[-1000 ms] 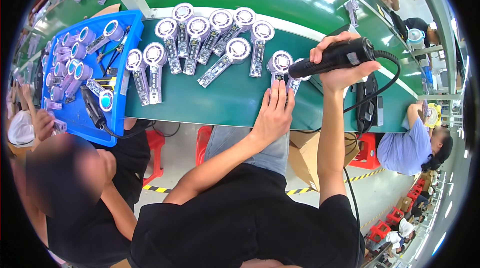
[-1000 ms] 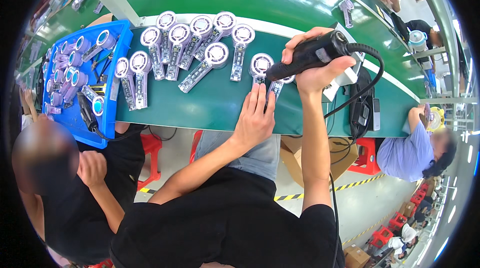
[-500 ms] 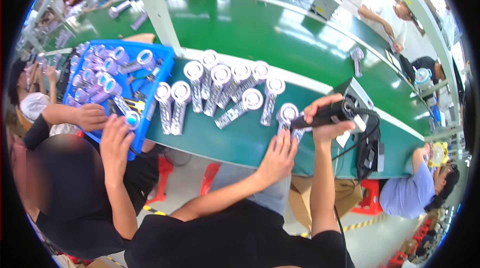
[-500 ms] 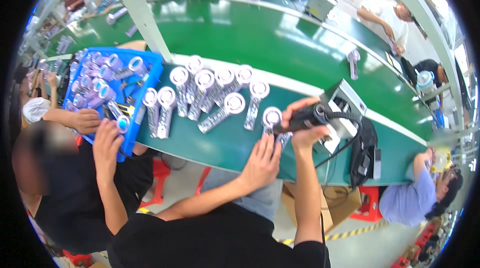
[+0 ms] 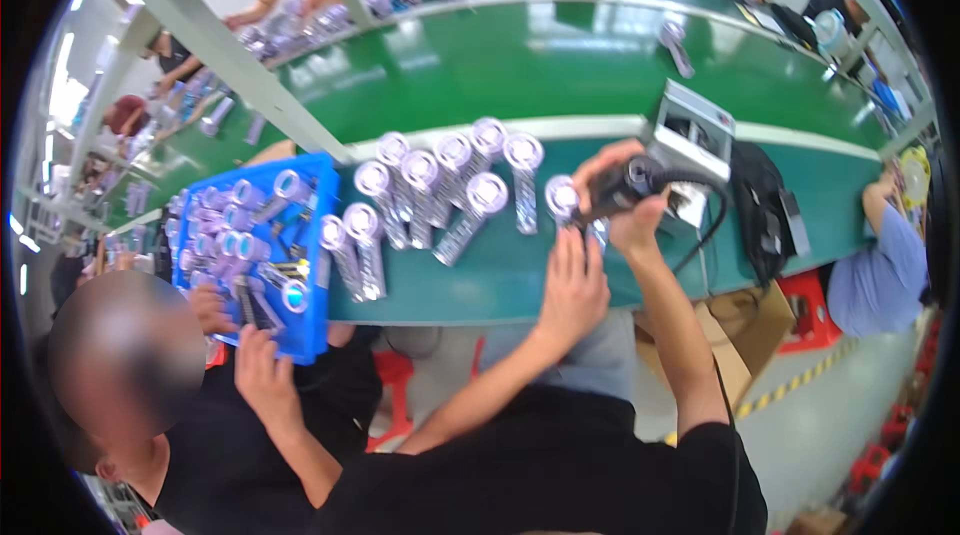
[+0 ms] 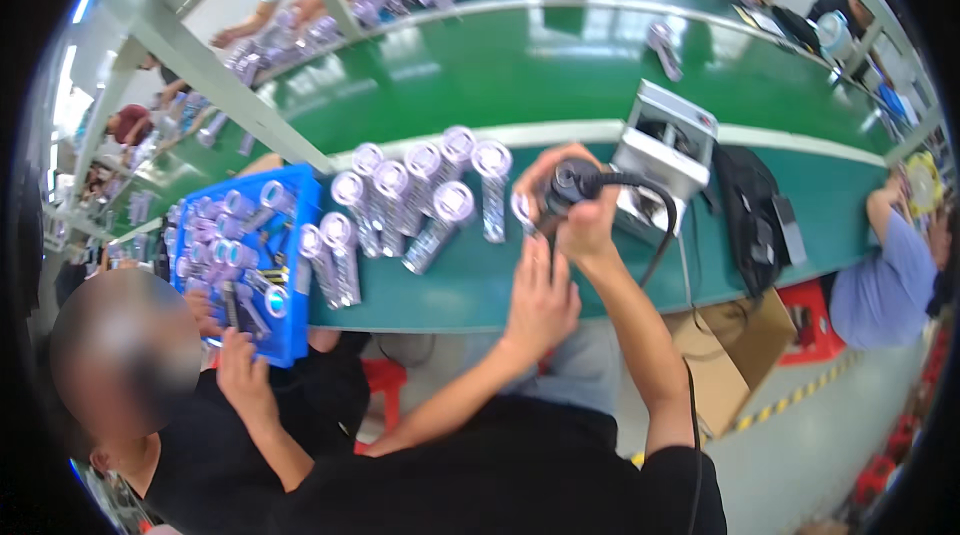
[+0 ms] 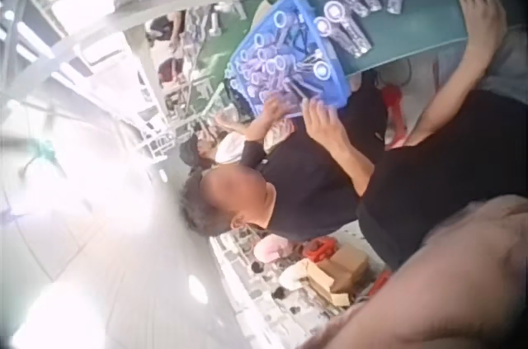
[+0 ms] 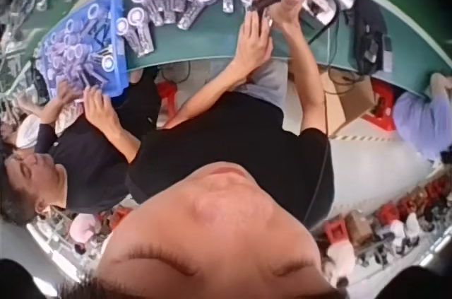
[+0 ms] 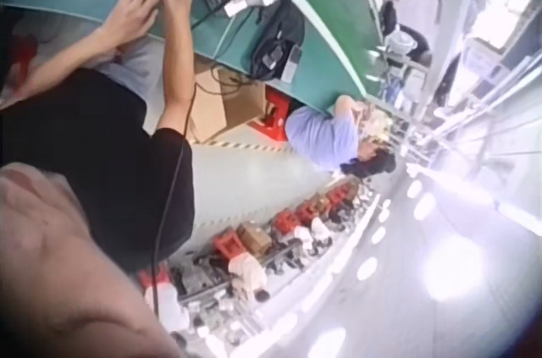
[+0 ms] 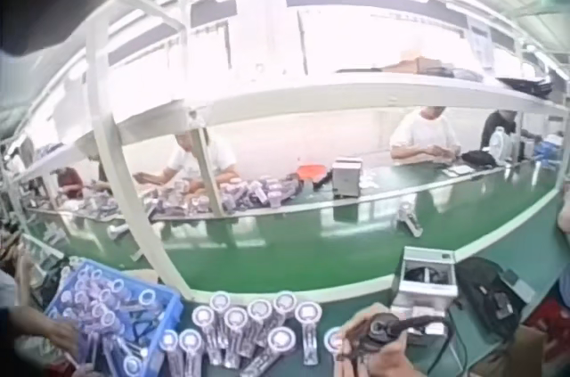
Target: Use an electric screwdriver to assemble electronic fan components on a factory production line.
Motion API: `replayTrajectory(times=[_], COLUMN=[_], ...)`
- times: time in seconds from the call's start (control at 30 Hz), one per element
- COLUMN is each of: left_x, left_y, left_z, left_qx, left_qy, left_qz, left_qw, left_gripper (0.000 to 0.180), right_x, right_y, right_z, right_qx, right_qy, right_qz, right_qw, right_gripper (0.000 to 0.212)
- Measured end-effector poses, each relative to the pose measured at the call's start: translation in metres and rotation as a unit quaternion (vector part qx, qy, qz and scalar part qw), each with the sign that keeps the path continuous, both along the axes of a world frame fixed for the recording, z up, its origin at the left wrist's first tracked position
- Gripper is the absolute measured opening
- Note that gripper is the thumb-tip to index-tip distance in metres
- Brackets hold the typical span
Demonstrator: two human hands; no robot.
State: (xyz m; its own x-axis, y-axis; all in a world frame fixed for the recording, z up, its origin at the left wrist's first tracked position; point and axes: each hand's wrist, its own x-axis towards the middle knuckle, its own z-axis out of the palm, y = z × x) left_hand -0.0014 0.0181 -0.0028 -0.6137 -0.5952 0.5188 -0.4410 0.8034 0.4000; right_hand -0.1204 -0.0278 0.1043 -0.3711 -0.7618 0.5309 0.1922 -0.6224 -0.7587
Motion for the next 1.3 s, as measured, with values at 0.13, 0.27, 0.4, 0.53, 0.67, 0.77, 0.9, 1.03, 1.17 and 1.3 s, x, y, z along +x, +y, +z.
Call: replayTrajectory(times=[0.13, 0.27, 0.4, 0.53, 0.67, 0.77, 0.9, 1.03, 1.17, 1.3], left_x=[0.006, 0.004, 0.005, 0.005, 0.004, 0.004, 0.004, 0.008, 0.008, 0.009], left_y=[-0.008, -0.002, 0.003, 0.004, 0.002, 0.001, 0.0, -0.003, -0.005, -0.006], left_z=[-0.002, -0.004, -0.006, -0.006, -0.004, -0.005, -0.006, -0.003, -0.003, -0.002], left_qx=[-0.004, 0.008, 0.008, 0.002, 0.0, -0.002, -0.001, -0.03, -0.047, -0.057], left_qy=[0.0, 0.009, 0.008, 0.0, 0.003, 0.003, -0.003, -0.019, -0.011, -0.021], left_qz=[-0.005, -0.014, -0.012, -0.009, -0.013, -0.013, -0.017, -0.009, -0.014, -0.01], left_qw=[1.0, 1.0, 1.0, 1.0, 1.0, 1.0, 1.0, 0.999, 0.999, 0.998], left_gripper=[0.063, 0.063, 0.064, 0.065, 0.064, 0.065, 0.064, 0.062, 0.061, 0.062], right_x=[-0.03, -0.096, -0.118, -0.123, -0.127, -0.132, -0.139, -0.121, -0.069, -0.018], right_y=[0.023, 0.06, 0.056, 0.046, 0.038, 0.031, 0.027, 0.024, 0.015, -0.004], right_z=[0.053, 0.09, 0.076, 0.057, 0.055, 0.053, 0.053, 0.047, 0.034, 0.034], right_qx=[0.0, -0.014, 0.037, 0.045, 0.071, 0.091, 0.121, 0.161, 0.041, 0.014], right_qy=[0.074, 0.081, 0.089, 0.119, 0.111, 0.095, 0.034, -0.059, -0.079, 0.015], right_qz=[-0.117, -0.183, -0.201, -0.204, -0.207, -0.21, -0.214, -0.169, -0.046, -0.023], right_qw=[0.99, 0.98, 0.975, 0.971, 0.969, 0.969, 0.969, 0.971, 0.995, 1.0], right_gripper=[0.096, 0.091, 0.09, 0.089, 0.087, 0.085, 0.085, 0.084, 0.091, 0.093])
